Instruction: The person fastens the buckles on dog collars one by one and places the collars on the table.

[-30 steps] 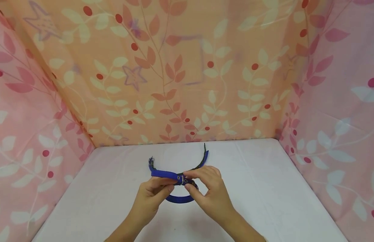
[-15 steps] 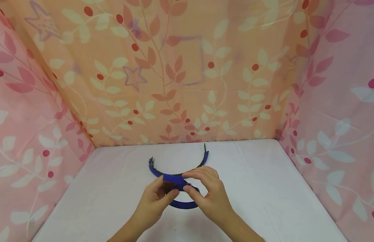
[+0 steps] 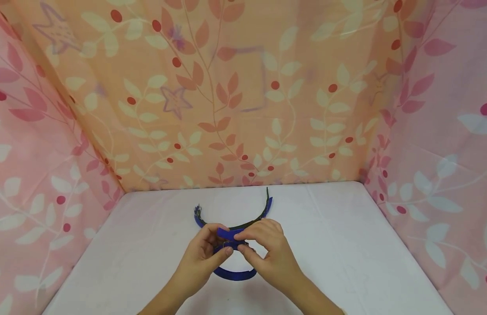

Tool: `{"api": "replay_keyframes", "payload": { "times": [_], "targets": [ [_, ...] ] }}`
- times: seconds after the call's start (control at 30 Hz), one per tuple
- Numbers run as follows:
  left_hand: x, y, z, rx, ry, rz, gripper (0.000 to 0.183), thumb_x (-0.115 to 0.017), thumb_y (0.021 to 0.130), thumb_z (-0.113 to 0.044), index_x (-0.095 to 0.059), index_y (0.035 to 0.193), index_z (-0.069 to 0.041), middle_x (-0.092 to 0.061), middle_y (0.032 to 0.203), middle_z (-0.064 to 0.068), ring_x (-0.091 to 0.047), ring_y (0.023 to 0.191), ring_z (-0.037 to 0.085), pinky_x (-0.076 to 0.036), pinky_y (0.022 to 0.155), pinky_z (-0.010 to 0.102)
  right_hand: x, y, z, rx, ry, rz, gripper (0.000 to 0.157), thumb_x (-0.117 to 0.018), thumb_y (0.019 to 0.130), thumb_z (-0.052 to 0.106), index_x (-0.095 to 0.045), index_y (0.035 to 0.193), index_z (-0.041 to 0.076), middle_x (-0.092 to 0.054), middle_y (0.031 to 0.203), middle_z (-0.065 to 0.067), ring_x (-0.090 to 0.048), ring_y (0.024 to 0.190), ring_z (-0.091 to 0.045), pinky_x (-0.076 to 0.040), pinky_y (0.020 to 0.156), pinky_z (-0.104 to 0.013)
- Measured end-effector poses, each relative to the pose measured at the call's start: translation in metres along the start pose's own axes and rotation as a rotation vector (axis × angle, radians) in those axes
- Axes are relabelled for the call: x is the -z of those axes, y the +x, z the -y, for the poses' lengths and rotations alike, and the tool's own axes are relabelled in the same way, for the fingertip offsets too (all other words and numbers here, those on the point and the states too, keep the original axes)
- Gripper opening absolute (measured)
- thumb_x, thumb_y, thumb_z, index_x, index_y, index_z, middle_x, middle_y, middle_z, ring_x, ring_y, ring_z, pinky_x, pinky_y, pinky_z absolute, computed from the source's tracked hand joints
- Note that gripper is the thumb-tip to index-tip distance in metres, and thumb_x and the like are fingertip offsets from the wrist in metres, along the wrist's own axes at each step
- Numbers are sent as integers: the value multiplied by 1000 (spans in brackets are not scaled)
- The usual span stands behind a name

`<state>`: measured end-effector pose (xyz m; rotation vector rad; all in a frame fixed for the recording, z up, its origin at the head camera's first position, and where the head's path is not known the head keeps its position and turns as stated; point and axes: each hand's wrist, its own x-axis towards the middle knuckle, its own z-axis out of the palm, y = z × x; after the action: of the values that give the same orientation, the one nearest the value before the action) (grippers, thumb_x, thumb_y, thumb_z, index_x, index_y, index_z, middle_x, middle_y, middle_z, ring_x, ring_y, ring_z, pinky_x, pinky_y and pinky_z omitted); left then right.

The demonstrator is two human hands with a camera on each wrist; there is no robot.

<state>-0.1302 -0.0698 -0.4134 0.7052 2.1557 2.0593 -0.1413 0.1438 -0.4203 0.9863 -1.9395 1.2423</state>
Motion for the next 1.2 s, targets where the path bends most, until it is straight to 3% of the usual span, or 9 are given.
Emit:
{"api": "replay_keyframes", "payload": {
  "times": [0.13,0.33,0.47,0.6,0.83,1.2],
  "targets": [
    [0,0,-2,74,55,8,49,-78,92,-14,-51,133,-6,-67,116,9,-65,111,21,-52,98,21,1,0,2,-7,6,-14,43,-82,77,-5,-74,112,18,-73,103,5,-65,101,-15,-37,112,-30],
    [1,2,-5,128,103,-68,44,-83,87,-19,-61,124,-9,-69,110,8,-66,104,19,-53,91,18,2,-2,4,-42,11,-73,46,-82,74,-9,-74,112,16,-73,103,1,-61,105,-18,-41,102,-25],
    [3,2,-6,132,103,-91,34,-84,87,-26,-68,115,-13,-71,111,5,-67,105,19,-54,93,19,4,-2,6,-66,20,-88,48,-82,74,-10,-74,113,16,-73,103,1,-60,107,-19,-42,100,-24],
    [3,1,-7,145,63,-100,31,-84,86,-27,-73,114,-18,-74,111,3,-70,103,21,-57,90,23,5,0,7,-42,14,-86,47,-82,73,-10,-74,113,15,-73,102,0,-61,106,-19,-40,107,-28],
    [2,1,-7,124,-48,-155,40,-86,84,-18,-68,118,-9,-76,111,6,-72,105,22,-59,90,27,6,5,6,1,-18,-83,45,-81,74,-8,-75,112,15,-74,100,2,-64,101,-16,-35,114,-37],
    [-3,-3,-5,102,-41,-208,31,-87,82,-13,-78,111,-10,-74,110,8,-73,98,22,-61,83,30,8,5,2,58,-37,-93,42,-80,70,-9,-78,104,16,-72,93,2,-64,95,-16,-33,113,-40]
  ]
}}
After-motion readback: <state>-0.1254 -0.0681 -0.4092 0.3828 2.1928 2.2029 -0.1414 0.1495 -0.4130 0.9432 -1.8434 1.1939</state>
